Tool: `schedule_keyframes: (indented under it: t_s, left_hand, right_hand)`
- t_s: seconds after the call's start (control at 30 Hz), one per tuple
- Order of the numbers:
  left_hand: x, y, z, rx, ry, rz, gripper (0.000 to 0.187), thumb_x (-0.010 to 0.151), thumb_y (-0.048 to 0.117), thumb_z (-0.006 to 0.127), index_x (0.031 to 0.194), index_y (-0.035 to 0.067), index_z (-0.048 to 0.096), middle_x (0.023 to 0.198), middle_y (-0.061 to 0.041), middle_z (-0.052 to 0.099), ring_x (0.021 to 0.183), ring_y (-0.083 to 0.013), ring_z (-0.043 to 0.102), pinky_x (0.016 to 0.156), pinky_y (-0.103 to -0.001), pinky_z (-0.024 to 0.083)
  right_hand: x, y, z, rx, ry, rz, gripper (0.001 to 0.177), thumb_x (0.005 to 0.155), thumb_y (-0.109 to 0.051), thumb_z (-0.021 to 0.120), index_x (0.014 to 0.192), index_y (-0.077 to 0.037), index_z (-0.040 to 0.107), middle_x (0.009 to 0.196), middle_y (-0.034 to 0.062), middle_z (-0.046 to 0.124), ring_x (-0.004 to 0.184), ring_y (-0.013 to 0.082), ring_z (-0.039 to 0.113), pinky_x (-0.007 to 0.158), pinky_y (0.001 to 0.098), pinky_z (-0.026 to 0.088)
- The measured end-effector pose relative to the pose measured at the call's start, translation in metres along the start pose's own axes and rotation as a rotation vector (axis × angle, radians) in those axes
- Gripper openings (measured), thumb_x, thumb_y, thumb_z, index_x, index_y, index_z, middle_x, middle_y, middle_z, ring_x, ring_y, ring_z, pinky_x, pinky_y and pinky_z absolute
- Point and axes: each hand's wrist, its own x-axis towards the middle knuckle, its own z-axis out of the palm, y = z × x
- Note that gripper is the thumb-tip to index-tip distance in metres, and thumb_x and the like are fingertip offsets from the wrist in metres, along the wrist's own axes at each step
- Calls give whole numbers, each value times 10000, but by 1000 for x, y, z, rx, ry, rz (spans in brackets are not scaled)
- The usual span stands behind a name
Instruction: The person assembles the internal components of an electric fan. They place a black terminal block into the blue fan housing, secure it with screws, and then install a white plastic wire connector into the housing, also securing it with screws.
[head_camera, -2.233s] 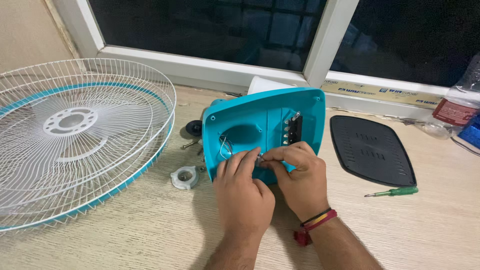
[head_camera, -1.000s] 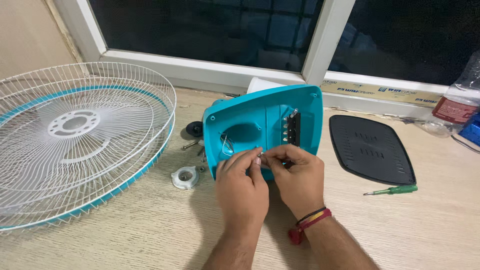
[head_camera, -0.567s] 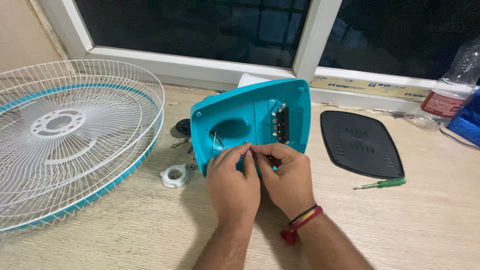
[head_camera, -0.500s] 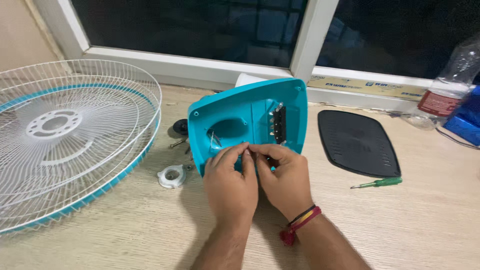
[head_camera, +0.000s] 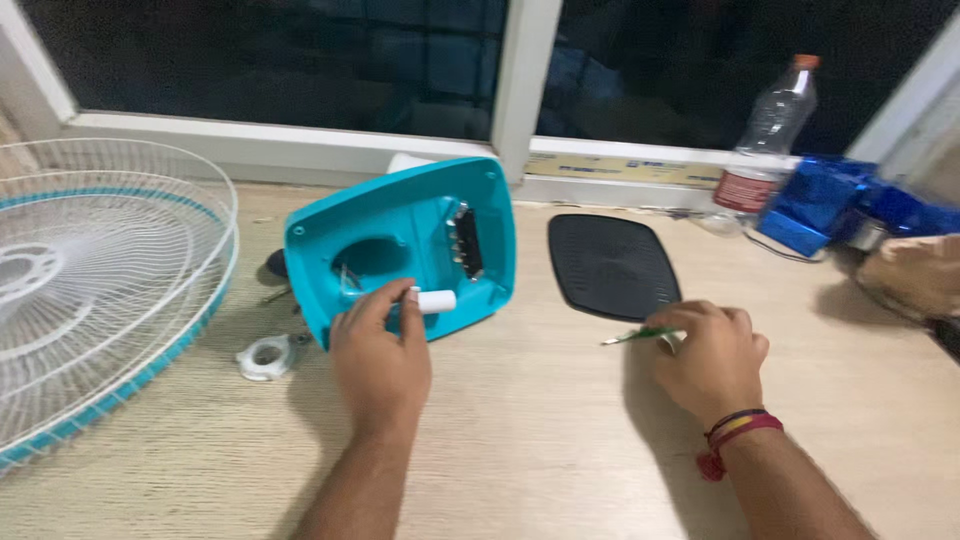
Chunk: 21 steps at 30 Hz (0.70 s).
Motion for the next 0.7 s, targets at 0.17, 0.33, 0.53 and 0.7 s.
schedule_keyframes:
  t_s: [0.17, 0.33, 0.53, 0.7]
  left_hand:
    - [1, 2, 0, -11, -49, -67, 185, 966, 229, 680, 1073, 118, 781, 1051, -60, 762, 930, -264, 650, 800, -413, 521]
    - [1, 0, 1, 15, -55, -73, 187, 967, 226, 683, 1079, 115, 785, 1032, -57, 763, 919, -248, 646, 809, -413, 518]
    - [2, 0, 0, -43, -77, -119, 184, 964, 216, 679, 1077, 111, 780, 1029, -60, 759, 913, -234, 643, 767, -395, 531]
    - [2, -4, 1, -70, -37, -53, 176, 963, 198, 689, 1070, 93, 780, 1008, -75, 770, 872, -251, 655, 791, -414, 522]
  right_hand:
    - [-15, 21, 7, -82, 17, 54, 271, 860, -221, 745, 1107, -318, 799, 1165, -80, 734, 1223, 236, 549, 1034, 474, 370]
    - [-10, 7, 16, -86, -24, 37, 250, 883, -237, 724, 1104, -327, 801, 1214, -2, 680, 1222, 247, 515, 1034, 455, 353]
    - [-12, -9, 13, -67, 25, -37, 151, 862, -181, 717, 916, -274, 823, 1213, 15, 669, 1236, 263, 488, 1031, 450, 311]
    - [-24, -53, 11, 677, -55, -80, 177, 939, -70, 619, 1076, -134, 713, 987, 15, 748, 1000, 211, 700, 896, 414, 518]
